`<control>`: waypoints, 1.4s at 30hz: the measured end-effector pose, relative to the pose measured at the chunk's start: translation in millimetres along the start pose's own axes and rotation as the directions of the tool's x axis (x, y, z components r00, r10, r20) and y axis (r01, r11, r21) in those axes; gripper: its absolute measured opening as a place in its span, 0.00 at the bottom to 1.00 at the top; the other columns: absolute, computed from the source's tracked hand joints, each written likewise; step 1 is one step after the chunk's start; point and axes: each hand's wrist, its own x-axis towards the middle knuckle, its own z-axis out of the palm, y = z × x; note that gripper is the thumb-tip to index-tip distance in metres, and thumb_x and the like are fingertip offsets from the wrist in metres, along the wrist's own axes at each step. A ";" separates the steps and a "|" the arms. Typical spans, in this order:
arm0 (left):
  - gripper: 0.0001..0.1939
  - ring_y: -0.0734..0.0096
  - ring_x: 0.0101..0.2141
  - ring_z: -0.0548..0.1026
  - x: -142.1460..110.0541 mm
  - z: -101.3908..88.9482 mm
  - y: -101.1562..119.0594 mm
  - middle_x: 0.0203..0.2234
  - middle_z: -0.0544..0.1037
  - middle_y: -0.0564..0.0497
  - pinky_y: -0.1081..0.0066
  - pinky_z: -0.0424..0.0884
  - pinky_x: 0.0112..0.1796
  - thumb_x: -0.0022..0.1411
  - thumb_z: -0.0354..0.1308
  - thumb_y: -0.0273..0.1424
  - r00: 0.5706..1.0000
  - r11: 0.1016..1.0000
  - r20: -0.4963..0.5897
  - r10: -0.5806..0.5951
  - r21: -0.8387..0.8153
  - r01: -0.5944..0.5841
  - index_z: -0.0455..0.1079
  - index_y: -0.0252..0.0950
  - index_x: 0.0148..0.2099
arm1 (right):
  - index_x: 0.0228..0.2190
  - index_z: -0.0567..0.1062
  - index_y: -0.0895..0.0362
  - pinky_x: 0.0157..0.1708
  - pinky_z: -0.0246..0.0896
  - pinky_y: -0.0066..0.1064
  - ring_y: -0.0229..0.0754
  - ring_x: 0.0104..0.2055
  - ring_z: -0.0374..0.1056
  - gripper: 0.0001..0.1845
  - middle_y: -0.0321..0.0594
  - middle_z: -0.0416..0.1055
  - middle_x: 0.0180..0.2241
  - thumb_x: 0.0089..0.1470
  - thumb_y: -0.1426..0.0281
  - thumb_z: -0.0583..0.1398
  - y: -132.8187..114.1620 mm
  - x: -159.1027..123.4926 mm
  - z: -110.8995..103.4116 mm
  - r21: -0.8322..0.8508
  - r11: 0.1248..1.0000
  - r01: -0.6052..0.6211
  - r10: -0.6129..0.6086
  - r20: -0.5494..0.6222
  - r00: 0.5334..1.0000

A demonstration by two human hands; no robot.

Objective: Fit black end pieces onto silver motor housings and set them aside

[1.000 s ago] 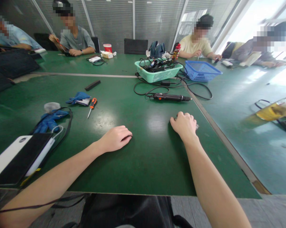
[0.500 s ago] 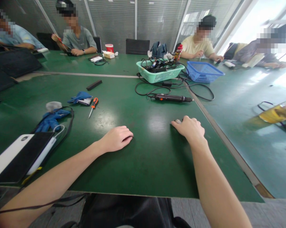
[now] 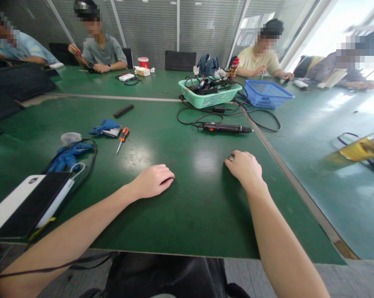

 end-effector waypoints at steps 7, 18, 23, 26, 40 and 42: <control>0.12 0.66 0.36 0.73 0.3 1.3 -0.9 0.33 0.78 0.49 0.66 0.69 0.41 0.72 0.50 0.30 1.000 1.000 -0.003 0.010 0.003 -0.010 0.75 0.35 0.41 | 0.55 0.74 0.60 0.42 0.65 0.43 0.59 0.48 0.72 0.29 0.58 0.75 0.49 0.57 0.57 0.57 -2.0 0.0 2.2 0.015 0.999 0.041 -0.041 -0.019 0.999; 0.11 0.66 0.36 0.73 -0.1 1.6 -0.8 0.33 0.78 0.49 0.66 0.70 0.41 0.71 0.51 0.29 0.999 1.000 -0.011 -0.031 0.003 0.031 0.74 0.35 0.41 | 0.54 0.73 0.60 0.41 0.64 0.42 0.59 0.46 0.72 0.29 0.58 0.75 0.46 0.54 0.58 0.59 1.5 0.5 0.9 0.031 0.999 -0.017 0.018 -0.021 1.000; 0.10 0.65 0.37 0.73 -0.1 6.0 -3.9 0.34 0.78 0.48 0.64 0.70 0.42 0.71 0.51 0.29 0.994 0.994 -0.028 -0.103 0.034 0.103 0.74 0.36 0.41 | 0.51 0.75 0.59 0.40 0.64 0.40 0.55 0.44 0.73 0.25 0.56 0.75 0.44 0.56 0.59 0.58 -5.3 -1.8 1.1 0.035 0.998 0.055 -0.054 -0.034 0.998; 0.09 0.63 0.37 0.74 0.0 7.2 -5.1 0.34 0.78 0.48 0.64 0.71 0.42 0.70 0.51 0.29 0.984 0.982 -0.049 -0.173 0.063 0.176 0.73 0.36 0.41 | 0.47 0.76 0.58 0.41 0.64 0.39 0.54 0.43 0.72 0.22 0.54 0.75 0.43 0.57 0.58 0.57 -14.3 -5.2 2.7 0.047 0.992 0.116 -0.114 -0.056 0.992; 0.08 0.62 0.40 0.74 -0.4 5.1 -5.4 0.35 0.77 0.48 0.63 0.72 0.43 0.69 0.51 0.29 0.960 0.958 -0.070 -0.270 0.079 0.275 0.72 0.37 0.42 | 0.52 0.75 0.53 0.58 0.66 0.46 0.53 0.58 0.69 0.19 0.47 0.72 0.57 0.59 0.64 0.61 -66.9 -36.9 25.3 0.276 0.626 0.729 -0.689 -0.242 0.683; 0.08 0.62 0.40 0.74 -0.2 4.8 -5.1 0.35 0.77 0.48 0.63 0.72 0.42 0.69 0.51 0.29 0.967 0.966 -0.078 -0.244 0.071 0.249 0.72 0.36 0.42 | 0.53 0.75 0.52 0.60 0.65 0.48 0.54 0.60 0.68 0.19 0.48 0.70 0.59 0.60 0.64 0.61 -73.9 -44.0 24.5 0.299 0.553 0.777 -0.740 -0.252 0.624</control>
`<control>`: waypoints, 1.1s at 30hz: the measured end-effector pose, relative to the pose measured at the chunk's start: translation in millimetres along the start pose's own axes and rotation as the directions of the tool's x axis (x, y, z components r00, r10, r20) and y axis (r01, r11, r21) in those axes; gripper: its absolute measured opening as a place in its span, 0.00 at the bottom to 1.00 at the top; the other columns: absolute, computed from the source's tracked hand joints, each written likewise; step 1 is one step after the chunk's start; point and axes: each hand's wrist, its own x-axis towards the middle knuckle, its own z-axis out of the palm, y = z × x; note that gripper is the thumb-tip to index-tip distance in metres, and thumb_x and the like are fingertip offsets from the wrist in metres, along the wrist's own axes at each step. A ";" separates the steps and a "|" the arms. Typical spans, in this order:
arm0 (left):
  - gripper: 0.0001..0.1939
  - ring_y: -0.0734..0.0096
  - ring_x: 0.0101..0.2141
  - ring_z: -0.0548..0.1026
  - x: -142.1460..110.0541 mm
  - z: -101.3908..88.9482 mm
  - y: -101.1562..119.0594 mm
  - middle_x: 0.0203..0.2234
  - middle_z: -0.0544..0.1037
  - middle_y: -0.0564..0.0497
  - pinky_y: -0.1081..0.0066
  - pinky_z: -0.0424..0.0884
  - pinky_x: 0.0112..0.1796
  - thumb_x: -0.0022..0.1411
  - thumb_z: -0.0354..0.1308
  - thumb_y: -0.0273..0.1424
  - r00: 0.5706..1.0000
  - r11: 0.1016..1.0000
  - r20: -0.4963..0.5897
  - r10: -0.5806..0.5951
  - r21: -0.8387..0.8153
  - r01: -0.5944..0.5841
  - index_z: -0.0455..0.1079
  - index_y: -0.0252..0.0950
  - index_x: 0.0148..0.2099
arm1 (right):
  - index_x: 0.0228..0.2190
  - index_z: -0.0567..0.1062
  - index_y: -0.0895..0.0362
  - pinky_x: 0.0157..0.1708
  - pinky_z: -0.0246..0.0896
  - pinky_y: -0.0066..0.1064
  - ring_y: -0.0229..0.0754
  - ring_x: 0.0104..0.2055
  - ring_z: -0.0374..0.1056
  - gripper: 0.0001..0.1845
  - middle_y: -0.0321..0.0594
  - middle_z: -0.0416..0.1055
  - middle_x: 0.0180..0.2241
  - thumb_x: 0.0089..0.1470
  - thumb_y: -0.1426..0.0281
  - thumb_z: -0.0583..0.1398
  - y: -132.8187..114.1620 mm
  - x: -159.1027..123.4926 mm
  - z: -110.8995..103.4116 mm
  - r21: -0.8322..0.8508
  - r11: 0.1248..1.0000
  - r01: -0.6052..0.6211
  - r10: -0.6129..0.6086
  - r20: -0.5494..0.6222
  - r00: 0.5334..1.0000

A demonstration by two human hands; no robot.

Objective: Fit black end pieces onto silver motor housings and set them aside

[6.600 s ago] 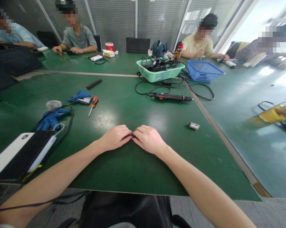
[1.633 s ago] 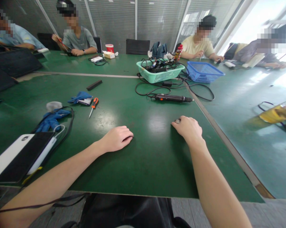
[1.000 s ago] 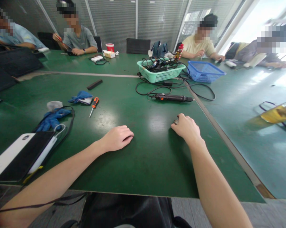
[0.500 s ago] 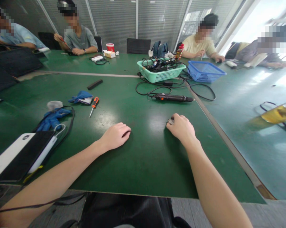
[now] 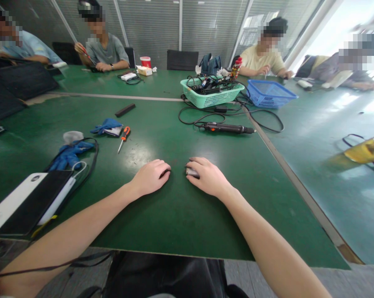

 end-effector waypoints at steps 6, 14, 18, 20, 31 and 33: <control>0.08 0.63 0.39 0.73 1.0 -2.9 2.7 0.35 0.76 0.47 0.64 0.71 0.41 0.69 0.52 0.30 0.989 0.989 0.035 0.141 -0.054 -0.139 0.72 0.35 0.43 | 0.55 0.74 0.50 0.60 0.67 0.51 0.54 0.61 0.68 0.21 0.48 0.69 0.60 0.61 0.67 0.62 -16.1 1.2 3.4 0.091 0.986 0.143 -0.143 -0.001 0.990; 0.09 0.65 0.37 0.73 1.9 -8.1 6.8 0.35 0.76 0.48 0.66 0.69 0.40 0.71 0.54 0.33 0.972 0.967 0.055 0.227 -0.128 -0.218 0.72 0.35 0.42 | 0.57 0.72 0.51 0.60 0.66 0.52 0.55 0.61 0.67 0.22 0.50 0.70 0.60 0.61 0.66 0.62 -21.7 1.4 5.4 0.108 0.978 0.176 -0.179 0.014 0.984; 0.09 0.65 0.37 0.73 1.8 -9.0 7.5 0.35 0.76 0.48 0.67 0.69 0.39 0.70 0.54 0.33 0.971 0.965 0.053 0.233 -0.135 -0.224 0.72 0.35 0.42 | 0.56 0.71 0.54 0.60 0.67 0.50 0.54 0.61 0.67 0.21 0.51 0.70 0.59 0.62 0.65 0.62 -24.5 1.8 5.5 0.129 0.976 0.175 -0.180 0.026 0.983; 0.09 0.65 0.37 0.73 1.8 -8.6 7.2 0.35 0.76 0.48 0.66 0.69 0.39 0.71 0.54 0.33 0.971 0.965 0.050 0.236 -0.134 -0.227 0.72 0.35 0.41 | 0.55 0.71 0.53 0.60 0.66 0.51 0.54 0.61 0.67 0.21 0.51 0.70 0.59 0.62 0.65 0.62 -24.9 1.9 5.2 0.136 0.976 0.168 -0.173 0.032 0.984; 0.09 0.65 0.37 0.73 1.1 -7.3 5.4 0.35 0.75 0.48 0.66 0.69 0.38 0.71 0.54 0.34 0.970 0.965 0.061 0.235 -0.134 -0.225 0.72 0.35 0.42 | 0.55 0.71 0.51 0.58 0.68 0.52 0.55 0.60 0.67 0.22 0.50 0.69 0.59 0.60 0.64 0.63 -25.0 1.9 1.4 0.168 0.976 0.142 -0.149 0.030 0.988; 0.09 0.65 0.37 0.73 1.3 -7.5 5.4 0.35 0.76 0.48 0.66 0.69 0.38 0.71 0.54 0.34 0.970 0.964 0.062 0.237 -0.136 -0.227 0.72 0.35 0.42 | 0.54 0.71 0.52 0.59 0.68 0.50 0.54 0.60 0.67 0.22 0.50 0.69 0.59 0.60 0.64 0.63 -24.3 1.7 1.6 0.165 0.978 0.131 -0.139 0.036 0.990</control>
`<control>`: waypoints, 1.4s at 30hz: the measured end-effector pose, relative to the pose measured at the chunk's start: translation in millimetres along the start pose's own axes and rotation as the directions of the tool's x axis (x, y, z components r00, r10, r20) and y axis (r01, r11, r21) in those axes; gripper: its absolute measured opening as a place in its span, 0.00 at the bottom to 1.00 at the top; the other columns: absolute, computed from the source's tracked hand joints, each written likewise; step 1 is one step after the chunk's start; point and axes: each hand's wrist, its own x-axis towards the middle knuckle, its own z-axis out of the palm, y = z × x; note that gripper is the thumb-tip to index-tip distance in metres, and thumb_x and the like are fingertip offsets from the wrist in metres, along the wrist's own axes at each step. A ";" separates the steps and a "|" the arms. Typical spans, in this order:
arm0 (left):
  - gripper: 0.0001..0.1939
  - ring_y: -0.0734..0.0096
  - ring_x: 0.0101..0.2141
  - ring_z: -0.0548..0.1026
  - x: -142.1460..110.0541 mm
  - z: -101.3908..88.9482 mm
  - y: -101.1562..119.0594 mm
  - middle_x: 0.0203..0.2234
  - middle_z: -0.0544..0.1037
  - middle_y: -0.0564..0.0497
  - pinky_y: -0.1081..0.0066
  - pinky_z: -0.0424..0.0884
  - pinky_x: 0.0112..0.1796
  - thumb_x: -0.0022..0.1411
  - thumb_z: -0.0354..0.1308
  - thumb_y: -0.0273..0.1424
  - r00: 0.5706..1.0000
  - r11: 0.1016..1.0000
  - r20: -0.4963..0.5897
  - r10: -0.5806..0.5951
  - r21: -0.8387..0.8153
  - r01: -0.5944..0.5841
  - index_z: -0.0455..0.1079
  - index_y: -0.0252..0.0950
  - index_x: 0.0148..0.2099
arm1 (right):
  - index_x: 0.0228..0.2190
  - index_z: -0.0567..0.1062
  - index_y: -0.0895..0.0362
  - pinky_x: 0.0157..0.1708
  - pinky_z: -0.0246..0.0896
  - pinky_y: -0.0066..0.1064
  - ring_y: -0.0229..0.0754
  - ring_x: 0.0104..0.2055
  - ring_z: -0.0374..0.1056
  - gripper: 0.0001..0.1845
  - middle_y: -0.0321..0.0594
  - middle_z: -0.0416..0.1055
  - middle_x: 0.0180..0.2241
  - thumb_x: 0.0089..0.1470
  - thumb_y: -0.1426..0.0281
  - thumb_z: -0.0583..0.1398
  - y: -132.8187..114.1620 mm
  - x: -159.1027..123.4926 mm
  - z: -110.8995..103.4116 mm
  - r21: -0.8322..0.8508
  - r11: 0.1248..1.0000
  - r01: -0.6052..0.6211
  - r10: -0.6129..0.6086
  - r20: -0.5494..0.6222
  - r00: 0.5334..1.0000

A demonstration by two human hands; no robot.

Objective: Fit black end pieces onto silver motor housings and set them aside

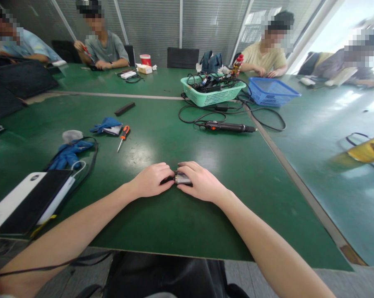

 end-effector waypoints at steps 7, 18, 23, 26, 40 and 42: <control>0.08 0.65 0.37 0.73 0.1 -0.4 1.1 0.34 0.76 0.48 0.66 0.69 0.38 0.70 0.54 0.33 1.000 1.000 -0.007 -0.007 0.014 0.007 0.72 0.35 0.42 | 0.54 0.71 0.52 0.58 0.68 0.50 0.54 0.60 0.67 0.21 0.50 0.69 0.59 0.60 0.64 0.63 3.4 -0.9 1.4 0.000 1.000 0.003 -0.003 0.009 1.000; 0.09 0.64 0.37 0.73 0.2 1.0 -0.4 0.35 0.76 0.48 0.65 0.70 0.39 0.70 0.54 0.34 1.000 1.000 0.000 -0.012 0.002 0.012 0.72 0.35 0.42 | 0.54 0.71 0.50 0.59 0.68 0.49 0.54 0.60 0.67 0.21 0.48 0.69 0.59 0.60 0.65 0.63 3.3 -0.7 1.4 0.006 1.000 0.014 -0.014 0.001 1.000; 0.08 0.64 0.37 0.73 0.0 -0.2 0.8 0.35 0.76 0.48 0.66 0.69 0.39 0.69 0.56 0.34 1.000 1.000 0.000 -0.012 0.002 0.012 0.73 0.35 0.42 | 0.54 0.71 0.52 0.59 0.68 0.49 0.53 0.60 0.67 0.21 0.49 0.69 0.59 0.59 0.66 0.63 3.7 -1.4 1.3 0.003 1.000 0.018 -0.018 0.002 1.000; 0.08 0.64 0.37 0.73 -0.2 -0.6 1.0 0.34 0.76 0.48 0.66 0.69 0.39 0.68 0.56 0.33 1.000 1.000 0.001 -0.011 0.005 0.011 0.72 0.35 0.42 | 0.53 0.71 0.52 0.59 0.68 0.48 0.53 0.60 0.67 0.20 0.50 0.69 0.59 0.59 0.66 0.63 3.8 -1.5 1.6 0.003 1.000 0.026 -0.026 -0.002 1.000; 0.07 0.63 0.38 0.72 -1.4 1.0 2.0 0.35 0.76 0.47 0.65 0.69 0.40 0.64 0.54 0.29 0.999 0.999 -0.022 -0.033 0.030 0.034 0.72 0.34 0.42 | 0.52 0.71 0.53 0.59 0.67 0.48 0.54 0.61 0.67 0.21 0.50 0.69 0.59 0.58 0.66 0.63 4.5 -1.7 2.6 0.018 1.000 -0.013 0.012 0.023 1.000; 0.06 0.63 0.38 0.72 -1.3 0.8 2.6 0.35 0.76 0.47 0.64 0.69 0.41 0.64 0.54 0.28 0.998 0.998 -0.033 -0.047 0.038 0.049 0.71 0.35 0.42 | 0.52 0.70 0.53 0.58 0.67 0.49 0.54 0.60 0.67 0.22 0.50 0.69 0.59 0.57 0.64 0.64 4.8 -2.2 2.8 0.021 0.999 -0.028 0.028 0.011 1.000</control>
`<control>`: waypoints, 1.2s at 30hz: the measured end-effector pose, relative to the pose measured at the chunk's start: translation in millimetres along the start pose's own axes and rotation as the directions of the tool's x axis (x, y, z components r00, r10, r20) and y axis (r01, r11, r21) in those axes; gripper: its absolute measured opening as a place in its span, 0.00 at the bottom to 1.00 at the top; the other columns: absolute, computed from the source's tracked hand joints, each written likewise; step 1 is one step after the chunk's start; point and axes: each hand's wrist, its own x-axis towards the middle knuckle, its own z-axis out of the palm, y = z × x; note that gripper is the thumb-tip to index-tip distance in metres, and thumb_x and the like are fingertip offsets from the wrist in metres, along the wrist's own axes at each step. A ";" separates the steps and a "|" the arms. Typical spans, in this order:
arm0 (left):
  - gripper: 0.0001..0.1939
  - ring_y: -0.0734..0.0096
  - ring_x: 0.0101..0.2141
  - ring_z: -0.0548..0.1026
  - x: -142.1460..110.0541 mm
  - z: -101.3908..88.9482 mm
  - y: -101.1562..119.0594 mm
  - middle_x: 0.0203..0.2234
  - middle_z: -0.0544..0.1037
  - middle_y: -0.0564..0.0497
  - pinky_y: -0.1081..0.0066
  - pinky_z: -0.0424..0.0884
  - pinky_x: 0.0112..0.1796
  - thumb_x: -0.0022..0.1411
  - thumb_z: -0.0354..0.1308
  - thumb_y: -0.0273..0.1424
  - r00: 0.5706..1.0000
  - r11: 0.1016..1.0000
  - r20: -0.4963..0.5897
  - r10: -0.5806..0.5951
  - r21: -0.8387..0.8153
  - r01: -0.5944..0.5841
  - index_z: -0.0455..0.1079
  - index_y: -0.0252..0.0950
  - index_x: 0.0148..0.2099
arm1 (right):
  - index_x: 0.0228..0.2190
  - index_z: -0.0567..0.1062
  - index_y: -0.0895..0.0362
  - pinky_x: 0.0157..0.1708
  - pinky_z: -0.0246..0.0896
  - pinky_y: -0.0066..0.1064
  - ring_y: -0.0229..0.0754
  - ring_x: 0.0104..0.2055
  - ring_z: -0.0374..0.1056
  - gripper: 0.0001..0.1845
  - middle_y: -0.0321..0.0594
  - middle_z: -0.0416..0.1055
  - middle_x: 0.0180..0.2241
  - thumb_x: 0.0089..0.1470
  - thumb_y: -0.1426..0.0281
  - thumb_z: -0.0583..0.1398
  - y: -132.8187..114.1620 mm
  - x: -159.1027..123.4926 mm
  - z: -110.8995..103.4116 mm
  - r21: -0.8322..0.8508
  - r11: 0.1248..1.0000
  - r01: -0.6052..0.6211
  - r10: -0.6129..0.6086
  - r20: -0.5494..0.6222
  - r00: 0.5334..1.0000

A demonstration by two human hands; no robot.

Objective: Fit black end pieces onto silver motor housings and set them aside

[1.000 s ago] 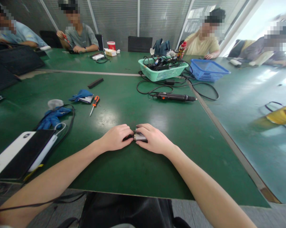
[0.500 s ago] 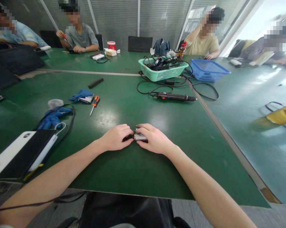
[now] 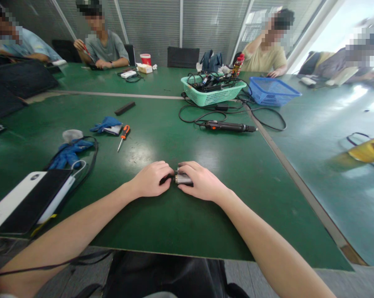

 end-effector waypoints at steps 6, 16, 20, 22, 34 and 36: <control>0.05 0.63 0.37 0.72 0.8 1.3 -0.7 0.34 0.76 0.48 0.64 0.69 0.40 0.64 0.54 0.28 0.999 0.999 -0.018 -0.036 0.008 0.037 0.70 0.35 0.40 | 0.51 0.71 0.53 0.56 0.69 0.50 0.56 0.60 0.66 0.21 0.52 0.68 0.59 0.58 0.60 0.64 -1.0 -0.9 -3.8 -0.062 0.998 -0.010 0.009 -0.020 1.000; 0.04 0.63 0.37 0.72 1.1 3.7 -2.5 0.34 0.75 0.48 0.64 0.69 0.41 0.66 0.53 0.28 0.999 0.999 -0.034 -0.035 0.012 0.035 0.69 0.35 0.39 | 0.61 0.67 0.55 0.60 0.65 0.53 0.58 0.61 0.65 0.34 0.53 0.68 0.60 0.58 0.56 0.64 2.6 0.2 -2.4 -0.139 0.989 -0.048 0.044 -0.032 0.999; 0.04 0.63 0.37 0.72 0.6 4.2 -3.1 0.34 0.75 0.48 0.64 0.70 0.41 0.65 0.53 0.28 0.998 0.999 -0.043 -0.037 0.009 0.038 0.69 0.35 0.41 | 0.63 0.65 0.54 0.61 0.65 0.54 0.59 0.62 0.64 0.34 0.53 0.67 0.61 0.59 0.56 0.63 4.2 0.5 1.0 -0.157 0.984 -0.080 0.074 -0.042 0.996; 0.04 0.63 0.37 0.72 0.3 4.7 -3.7 0.34 0.74 0.48 0.64 0.70 0.40 0.65 0.53 0.29 0.998 0.999 -0.047 -0.040 0.010 0.040 0.69 0.35 0.41 | 0.63 0.65 0.54 0.61 0.64 0.54 0.59 0.63 0.64 0.34 0.53 0.66 0.61 0.59 0.56 0.63 3.6 0.6 1.6 -0.159 0.983 -0.087 0.080 -0.048 0.996; 0.21 0.59 0.43 0.71 1.9 1.3 2.4 0.43 0.73 0.44 0.61 0.72 0.44 0.73 0.52 0.39 0.998 0.999 -0.039 0.043 0.026 -0.042 0.66 0.34 0.62 | 0.57 0.70 0.55 0.59 0.66 0.51 0.58 0.63 0.64 0.27 0.54 0.64 0.62 0.60 0.59 0.62 -2.9 0.0 -3.3 -0.169 0.983 -0.074 0.067 -0.042 0.997; 0.20 0.60 0.43 0.71 1.9 2.6 0.3 0.43 0.72 0.44 0.61 0.72 0.44 0.74 0.51 0.39 0.999 0.999 -0.032 0.044 0.023 -0.043 0.67 0.36 0.62 | 0.59 0.69 0.55 0.60 0.66 0.51 0.58 0.63 0.64 0.29 0.54 0.65 0.62 0.59 0.58 0.63 -1.8 0.0 -2.4 -0.173 0.982 -0.080 0.073 -0.047 0.996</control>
